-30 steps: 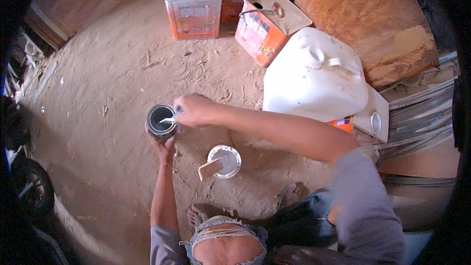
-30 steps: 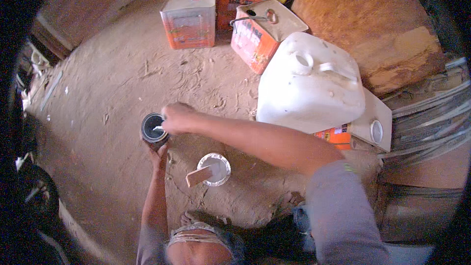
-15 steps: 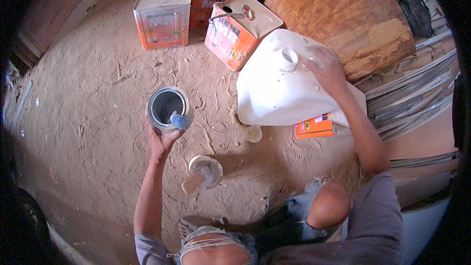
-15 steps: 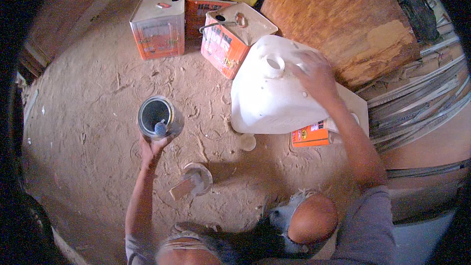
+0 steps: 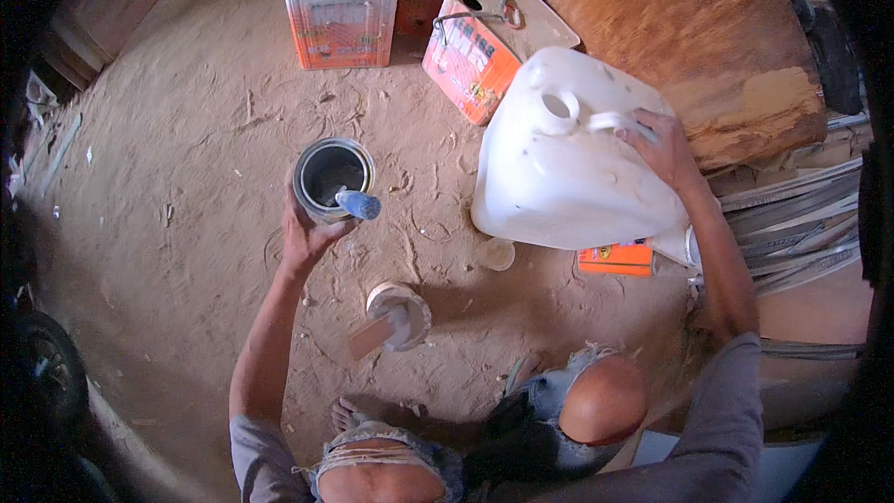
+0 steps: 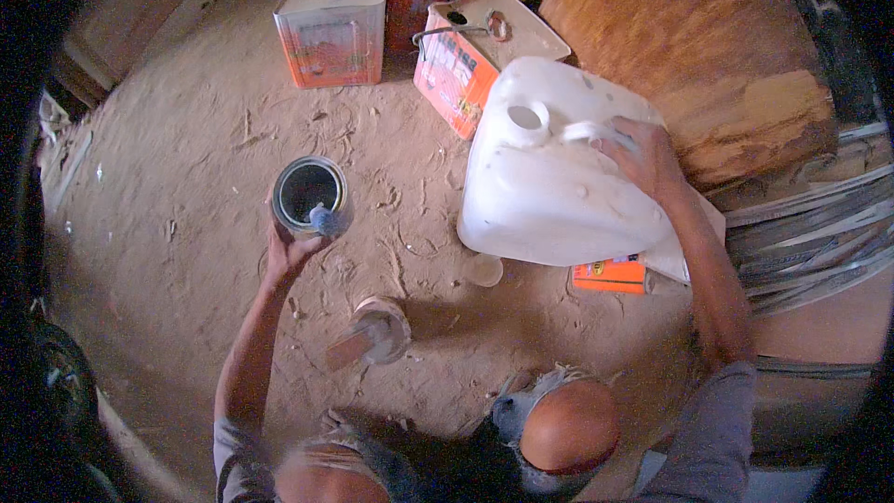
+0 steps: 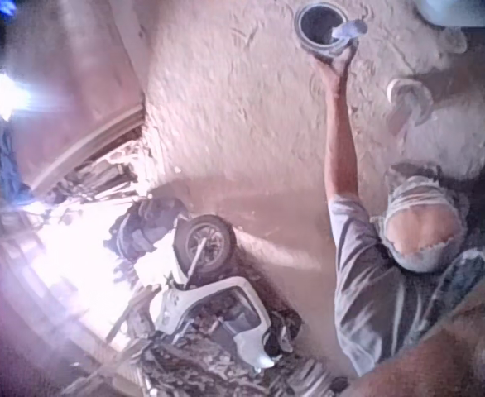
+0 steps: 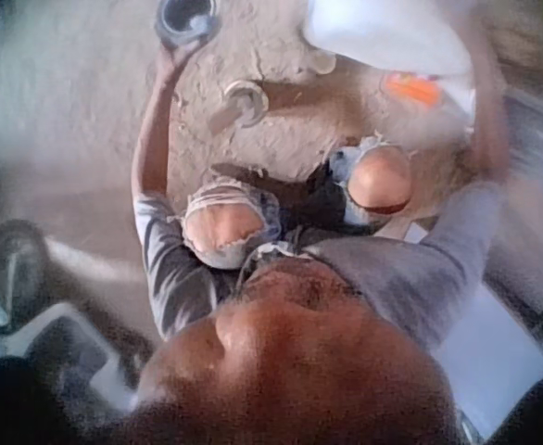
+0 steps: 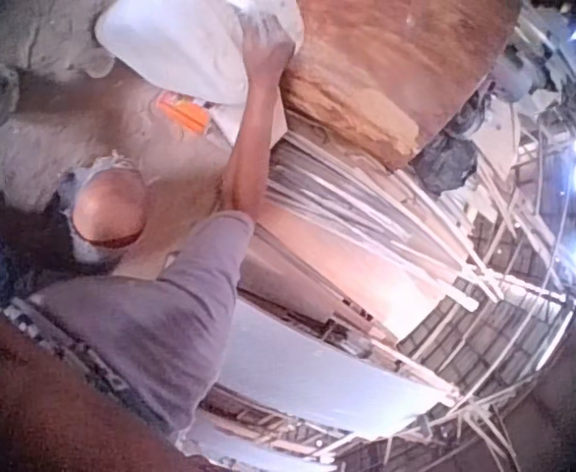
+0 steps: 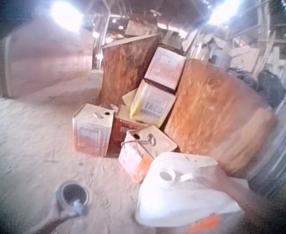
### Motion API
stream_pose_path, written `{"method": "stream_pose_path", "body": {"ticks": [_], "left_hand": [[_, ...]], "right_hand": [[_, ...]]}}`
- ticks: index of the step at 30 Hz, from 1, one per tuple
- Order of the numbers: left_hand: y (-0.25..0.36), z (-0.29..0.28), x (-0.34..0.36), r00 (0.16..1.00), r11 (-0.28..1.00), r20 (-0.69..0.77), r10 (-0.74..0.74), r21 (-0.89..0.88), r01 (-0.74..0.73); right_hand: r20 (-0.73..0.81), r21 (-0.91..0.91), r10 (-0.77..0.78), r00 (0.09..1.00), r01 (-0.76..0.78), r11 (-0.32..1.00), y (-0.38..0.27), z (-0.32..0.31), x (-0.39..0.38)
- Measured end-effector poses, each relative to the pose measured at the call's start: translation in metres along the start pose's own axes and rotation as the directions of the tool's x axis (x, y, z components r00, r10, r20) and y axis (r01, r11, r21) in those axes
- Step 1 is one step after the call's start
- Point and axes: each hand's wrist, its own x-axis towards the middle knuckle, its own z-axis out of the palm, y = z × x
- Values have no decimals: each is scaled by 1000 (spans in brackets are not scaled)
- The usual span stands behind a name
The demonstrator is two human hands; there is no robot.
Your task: The person sits on the floor and uses a small wooden stick to mix white paint in a small container, then uses a brush to transfer blue paint from a can into a white plastic jug, and finally wipes a putty knife with a cloth.
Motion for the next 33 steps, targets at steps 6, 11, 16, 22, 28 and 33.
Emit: {"method": "stream_pose_path", "body": {"ticks": [6,11,16,22,28,33], "left_hand": [[12,10,30,987,994,140,79,59,-88],[20,7,44,967,989,237,93,88,-117],[21,-7,36,955,994,279,97,11,-104],[37,-17,30,941,999,334,46,9,-52],[42,-36,14,937,1000,348,11,18,-18],[15,-71,-10,942,995,325,-86,-25,100]], "right_hand": [[52,-35,-55,997,57,998,-53,-9,9],[9,-112,-119,993,119,986,-107,-8,14],[46,-127,-148,988,152,980,-145,-3,25],[79,-151,-228,970,238,959,-175,2,31],[201,-192,-268,942,306,932,-218,11,42],[273,-203,-340,900,399,894,-259,27,54]]}}
